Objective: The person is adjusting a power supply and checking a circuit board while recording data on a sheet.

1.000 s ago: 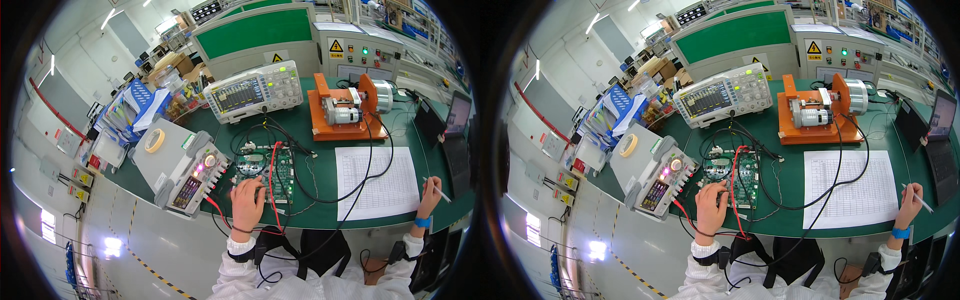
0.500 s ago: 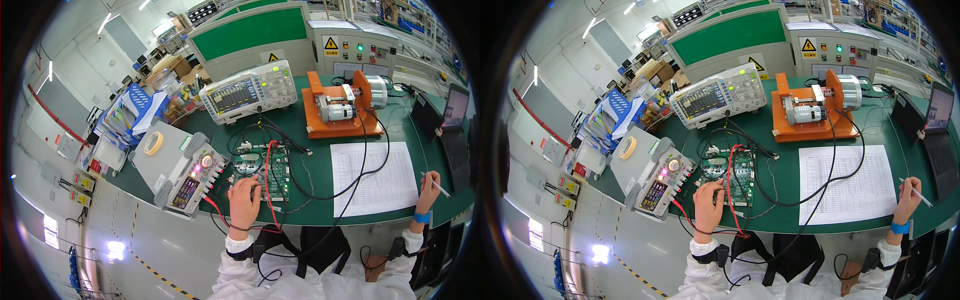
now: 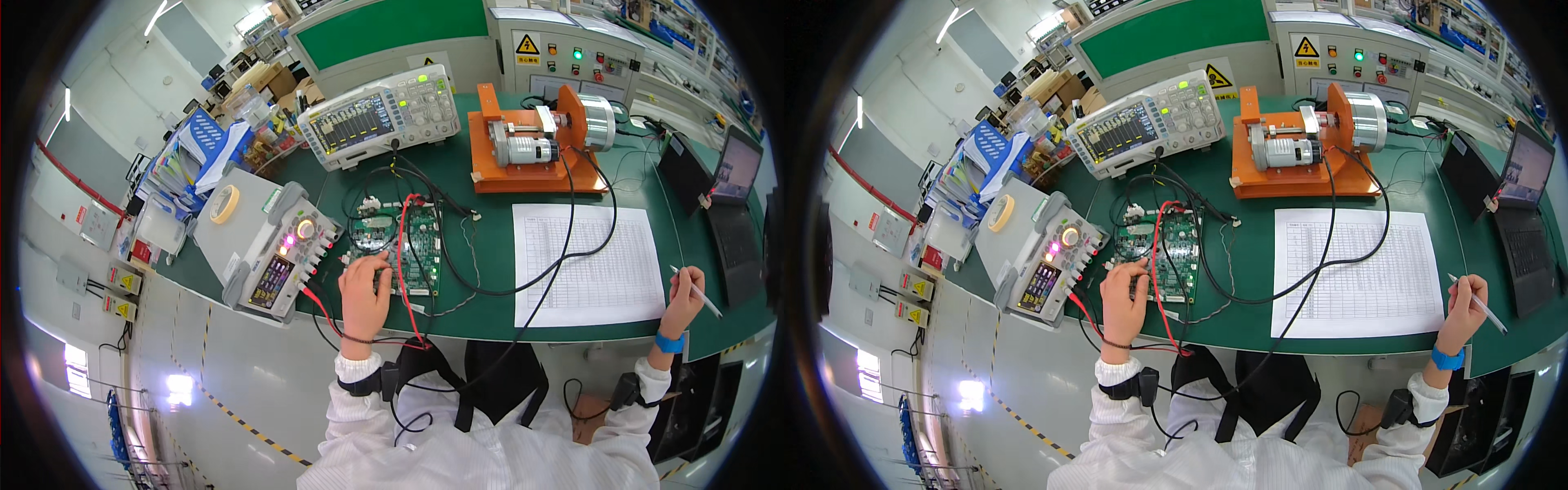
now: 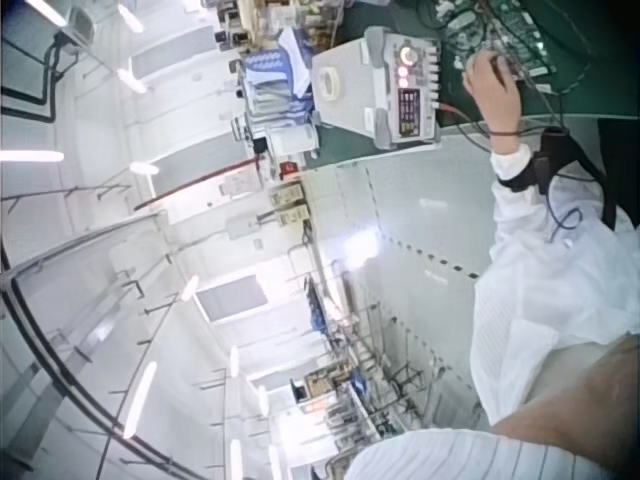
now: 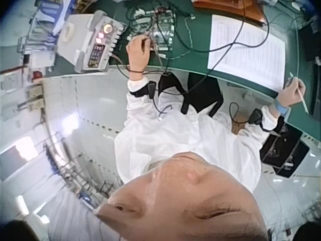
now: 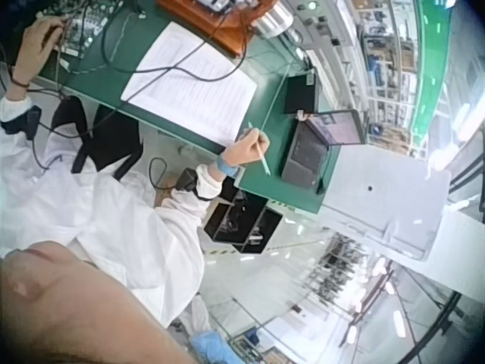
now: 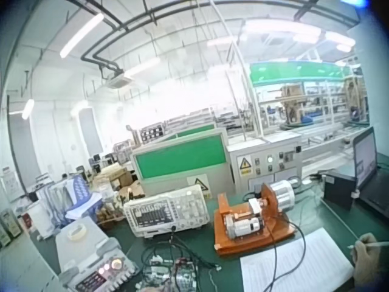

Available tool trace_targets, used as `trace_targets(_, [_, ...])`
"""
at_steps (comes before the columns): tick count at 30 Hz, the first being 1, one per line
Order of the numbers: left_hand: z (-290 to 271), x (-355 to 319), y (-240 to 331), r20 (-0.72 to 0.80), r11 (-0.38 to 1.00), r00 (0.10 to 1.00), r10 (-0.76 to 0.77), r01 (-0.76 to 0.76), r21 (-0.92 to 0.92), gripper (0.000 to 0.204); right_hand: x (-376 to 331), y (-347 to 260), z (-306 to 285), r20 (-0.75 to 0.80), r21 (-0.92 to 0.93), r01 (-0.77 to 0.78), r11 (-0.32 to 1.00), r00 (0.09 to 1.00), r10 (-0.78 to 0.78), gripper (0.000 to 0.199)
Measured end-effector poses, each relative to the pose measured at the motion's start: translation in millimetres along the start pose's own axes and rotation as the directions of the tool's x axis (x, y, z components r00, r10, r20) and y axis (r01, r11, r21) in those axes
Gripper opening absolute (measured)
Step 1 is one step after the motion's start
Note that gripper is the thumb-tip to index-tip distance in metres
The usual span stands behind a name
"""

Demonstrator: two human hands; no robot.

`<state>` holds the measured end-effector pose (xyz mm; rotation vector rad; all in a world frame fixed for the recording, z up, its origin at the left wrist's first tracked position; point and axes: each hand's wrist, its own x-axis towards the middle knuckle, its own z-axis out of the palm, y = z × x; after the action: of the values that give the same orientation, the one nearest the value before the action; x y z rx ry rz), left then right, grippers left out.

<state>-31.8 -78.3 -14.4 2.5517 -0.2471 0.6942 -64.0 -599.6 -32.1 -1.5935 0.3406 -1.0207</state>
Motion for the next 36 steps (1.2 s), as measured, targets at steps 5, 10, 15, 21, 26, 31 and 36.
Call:
trace_targets(5, [3.6, -1.2, 1.3, 0.003, 1.000, 1.000, -0.007, 0.007, 0.014, 0.010, -0.9, -2.9, 0.0, -0.042, -0.019, -0.021, 1.000, 0.999, 0.020, 0.011])
trace_targets(10, [2.1, -2.1, 2.0, 0.009, 1.000, 1.000, -0.010, 0.010, 0.029, 0.010, -2.7, -2.6, -0.7, -0.037, -0.024, -0.007, 1.000, 0.999, 0.007, 0.011])
trace_targets(15, [4.3, -1.9, 2.8, -0.002, 1.000, 1.000, -0.009, 0.009, 0.018, 0.009, -3.0, -1.7, -2.9, -0.028, 0.012, -0.013, 1.000, 1.000, 0.013, 0.011])
trace_targets(21, [4.1, -1.1, 4.2, 0.013, 1.000, 1.000, -0.027, 0.027, 0.014, 0.009, -2.8, -1.2, -3.2, 0.000, -0.012, -0.005, 1.000, 1.000, 0.005, 0.011])
trace_targets(26, [2.7, -0.5, 6.0, 0.021, 0.999, 0.999, -0.030, 0.030, 0.020, 0.009, -2.7, -2.6, -2.9, 0.007, -0.011, -0.020, 1.000, 1.000, 0.021, 0.011])
trace_targets(31, [2.0, 1.9, 3.8, 0.031, 0.999, 0.999, -0.040, 0.039, 0.015, 0.009, -3.4, -1.7, 1.0, -0.001, -0.048, -0.023, 0.999, 1.000, 0.023, 0.011])
trace_targets(36, [1.2, 0.6, 1.4, 0.016, 1.000, 1.000, -0.022, 0.022, 0.015, 0.009, -2.5, 3.7, -0.1, 0.006, -0.082, -0.029, 0.996, 1.000, 0.030, 0.011])
